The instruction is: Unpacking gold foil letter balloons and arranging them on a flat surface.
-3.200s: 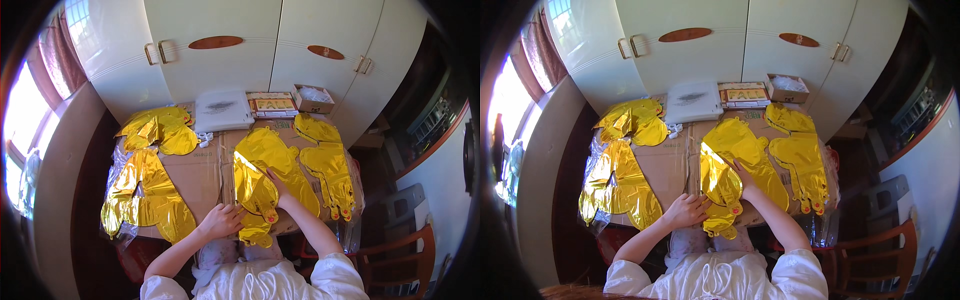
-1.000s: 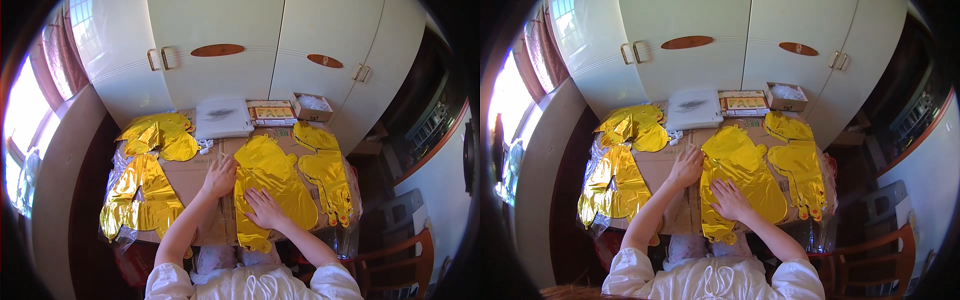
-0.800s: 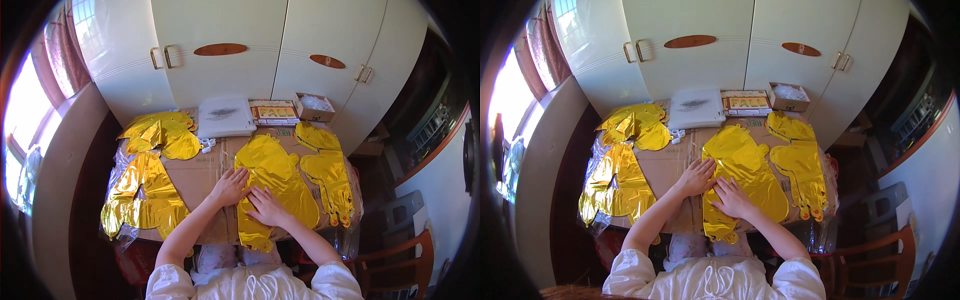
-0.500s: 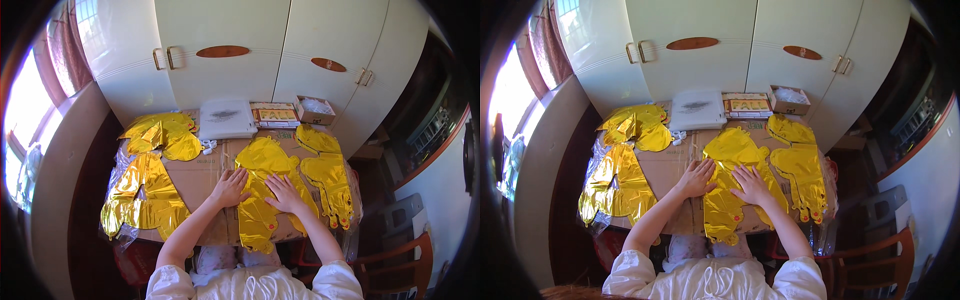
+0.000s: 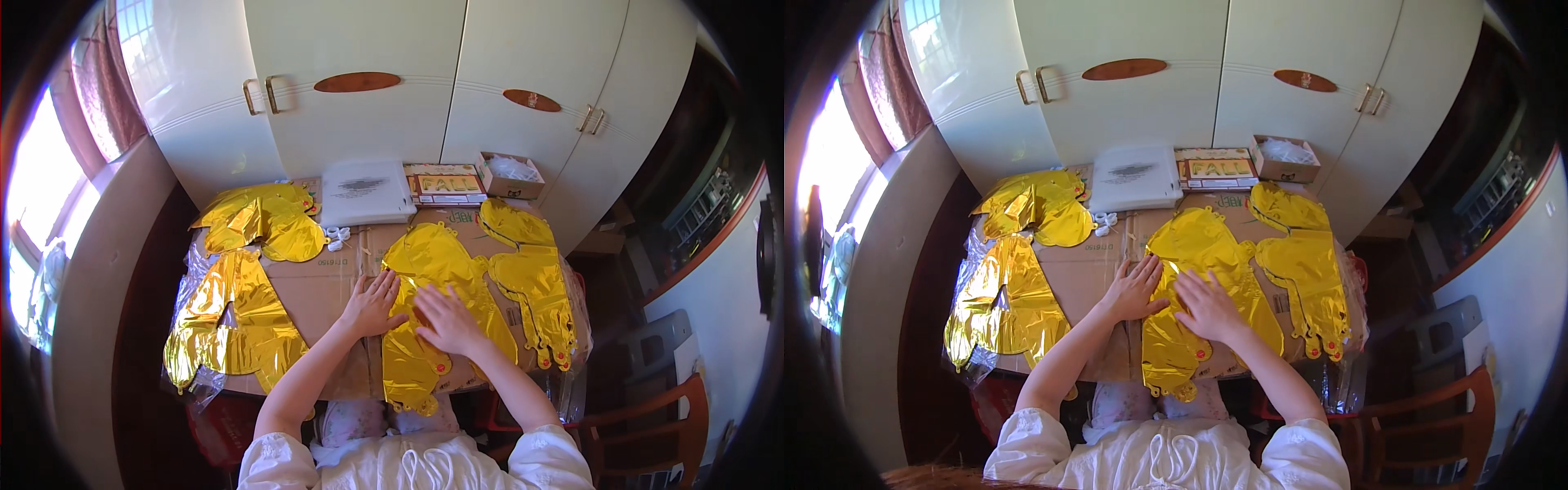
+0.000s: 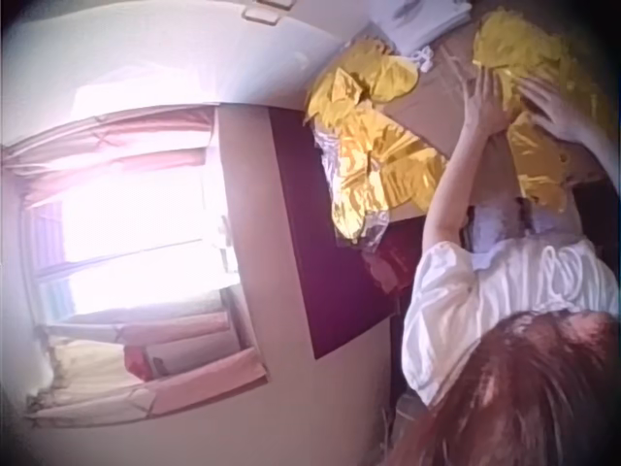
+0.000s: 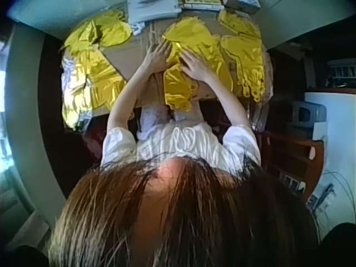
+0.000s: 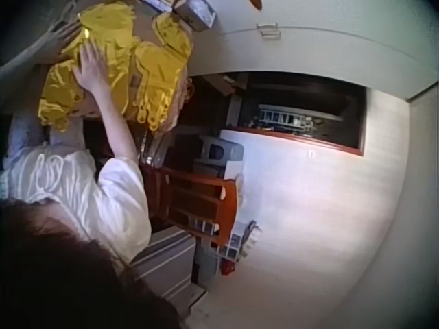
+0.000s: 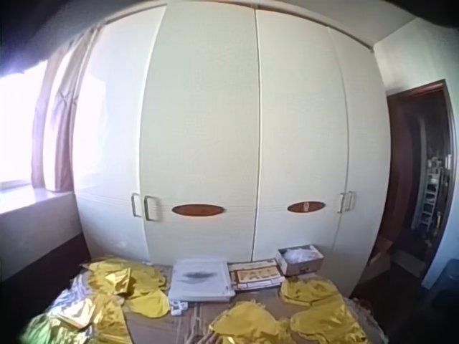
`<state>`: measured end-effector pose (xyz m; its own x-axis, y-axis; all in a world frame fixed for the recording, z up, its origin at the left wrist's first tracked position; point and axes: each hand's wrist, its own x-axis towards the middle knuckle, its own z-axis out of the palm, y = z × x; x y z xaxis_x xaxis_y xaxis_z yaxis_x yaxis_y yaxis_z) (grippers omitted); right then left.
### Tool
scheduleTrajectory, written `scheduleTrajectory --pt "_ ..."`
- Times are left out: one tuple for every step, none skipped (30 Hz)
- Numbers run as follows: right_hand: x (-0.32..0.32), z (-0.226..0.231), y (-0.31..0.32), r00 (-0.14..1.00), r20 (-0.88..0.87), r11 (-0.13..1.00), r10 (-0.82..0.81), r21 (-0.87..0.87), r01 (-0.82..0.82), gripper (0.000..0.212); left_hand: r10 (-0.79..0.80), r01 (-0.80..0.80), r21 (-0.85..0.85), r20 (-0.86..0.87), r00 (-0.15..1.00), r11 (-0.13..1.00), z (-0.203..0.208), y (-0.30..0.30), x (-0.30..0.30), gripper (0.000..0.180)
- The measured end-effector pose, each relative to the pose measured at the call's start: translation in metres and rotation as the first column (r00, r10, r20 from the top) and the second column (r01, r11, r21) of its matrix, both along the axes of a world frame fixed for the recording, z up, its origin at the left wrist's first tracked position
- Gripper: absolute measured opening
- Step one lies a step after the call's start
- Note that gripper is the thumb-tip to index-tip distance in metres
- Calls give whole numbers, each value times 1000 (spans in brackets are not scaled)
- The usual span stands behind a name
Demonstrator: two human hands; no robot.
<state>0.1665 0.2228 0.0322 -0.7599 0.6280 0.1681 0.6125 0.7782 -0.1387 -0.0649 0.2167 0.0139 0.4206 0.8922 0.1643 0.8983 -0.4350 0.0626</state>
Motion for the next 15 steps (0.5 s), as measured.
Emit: scheduleTrajectory --pt "-7 2 -2 998 -6 998 60 5 -60 67 -3 3 4 4 1000 1000 0 2 0 77" --pt "-10 -2 -5 998 -19 998 68 -5 -68 67 -6 6 7 9 1000 1000 -1 4 -1 75" --pt "-12 -11 -9 997 -31 997 75 -15 -75 66 -23 22 20 28 999 1000 -5 6 -2 70" --pt "-14 -15 -12 995 -44 996 90 -22 -91 65 -32 30 37 47 998 999 -6 7 -5 65" --pt "-14 -17 -12 997 -39 997 63 -43 -65 63 -42 39 53 65 997 998 -7 9 -7 61" --pt "-12 -18 -9 998 -18 997 64 -32 -65 63 -16 16 0 84 996 1000 -6 17 -11 55" --pt "-12 -19 -8 998 2 997 66 -29 -66 62 13 -7 -59 101 995 998 5 29 -16 49" --pt "-11 -20 -9 998 22 997 66 -29 -66 62 41 -27 -122 117 992 992 17 39 -19 44" --pt "-10 -20 -11 998 30 997 61 -45 -60 62 67 -56 -110 102 993 992 35 48 -20 32" --pt "-13 -19 -11 997 36 996 68 -54 -66 62 50 -22 -158 170 984 987 37 63 -29 32" --pt "-14 -17 -10 996 44 996 72 -60 -69 63 33 16 -200 240 970 980 32 83 -40 31" --pt "-14 -17 -9 996 37 996 77 -52 -75 63 18 60 -240 308 951 969 30 99 -46 30" --pt "-13 -18 -10 997 29 996 74 -44 -73 63 17 96 -360 301 954 928 35 111 -44 28" --pt "-11 -19 -11 997 20 997 70 -35 -69 63 14 131 -472 292 956 872 40 123 -38 26" --pt "-11 -19 -11 997 19 997 69 -38 -68 62 10 161 -577 283 959 801 44 131 -35 25"
